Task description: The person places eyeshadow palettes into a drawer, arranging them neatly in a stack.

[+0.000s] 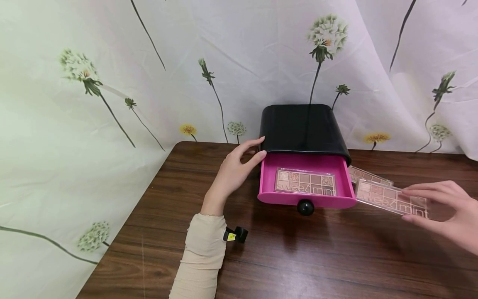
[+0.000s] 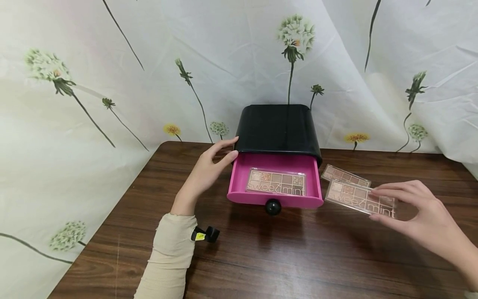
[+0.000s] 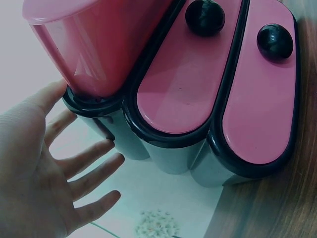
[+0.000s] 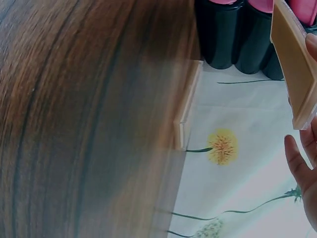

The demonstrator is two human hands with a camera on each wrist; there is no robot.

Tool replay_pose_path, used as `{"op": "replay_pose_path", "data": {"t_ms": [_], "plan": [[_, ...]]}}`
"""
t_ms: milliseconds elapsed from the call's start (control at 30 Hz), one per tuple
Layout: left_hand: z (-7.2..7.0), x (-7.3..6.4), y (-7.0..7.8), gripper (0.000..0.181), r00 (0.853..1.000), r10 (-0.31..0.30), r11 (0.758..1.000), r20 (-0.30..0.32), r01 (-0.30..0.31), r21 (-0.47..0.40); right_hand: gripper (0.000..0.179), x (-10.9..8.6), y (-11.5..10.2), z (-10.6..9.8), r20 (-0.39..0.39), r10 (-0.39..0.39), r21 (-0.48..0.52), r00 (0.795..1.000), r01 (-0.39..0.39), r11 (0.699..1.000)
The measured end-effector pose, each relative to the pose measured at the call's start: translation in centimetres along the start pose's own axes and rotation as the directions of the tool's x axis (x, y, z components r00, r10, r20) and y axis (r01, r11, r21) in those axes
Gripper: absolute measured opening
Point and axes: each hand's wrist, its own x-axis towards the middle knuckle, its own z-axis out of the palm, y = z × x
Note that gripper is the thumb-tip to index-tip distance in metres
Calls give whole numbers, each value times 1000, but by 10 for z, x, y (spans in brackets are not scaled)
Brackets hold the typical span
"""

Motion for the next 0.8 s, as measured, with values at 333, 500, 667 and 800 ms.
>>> {"op": "replay_pose_path", "data": {"t_ms": [333, 500, 667, 800], "plan": [[0, 1, -1, 46, 1000, 3, 1000, -5, -3, 6, 63, 5, -12, -8, -54, -6, 8, 999, 6, 1000], [0, 1, -1, 46, 1000, -1, 1000, -7, 1, 4, 66, 10, -20, -10, -77, -47, 16, 996, 48, 999], [0, 0, -1, 46, 1000, 0, 1000, -5, 0, -4, 64, 14, -28, -14, -89, -48, 11, 995, 49, 999], [0, 0, -1, 46, 1000, 2, 1000, -5, -3, -9, 64, 16, -30, -18, -94, -53, 26, 994, 56, 998]]}}
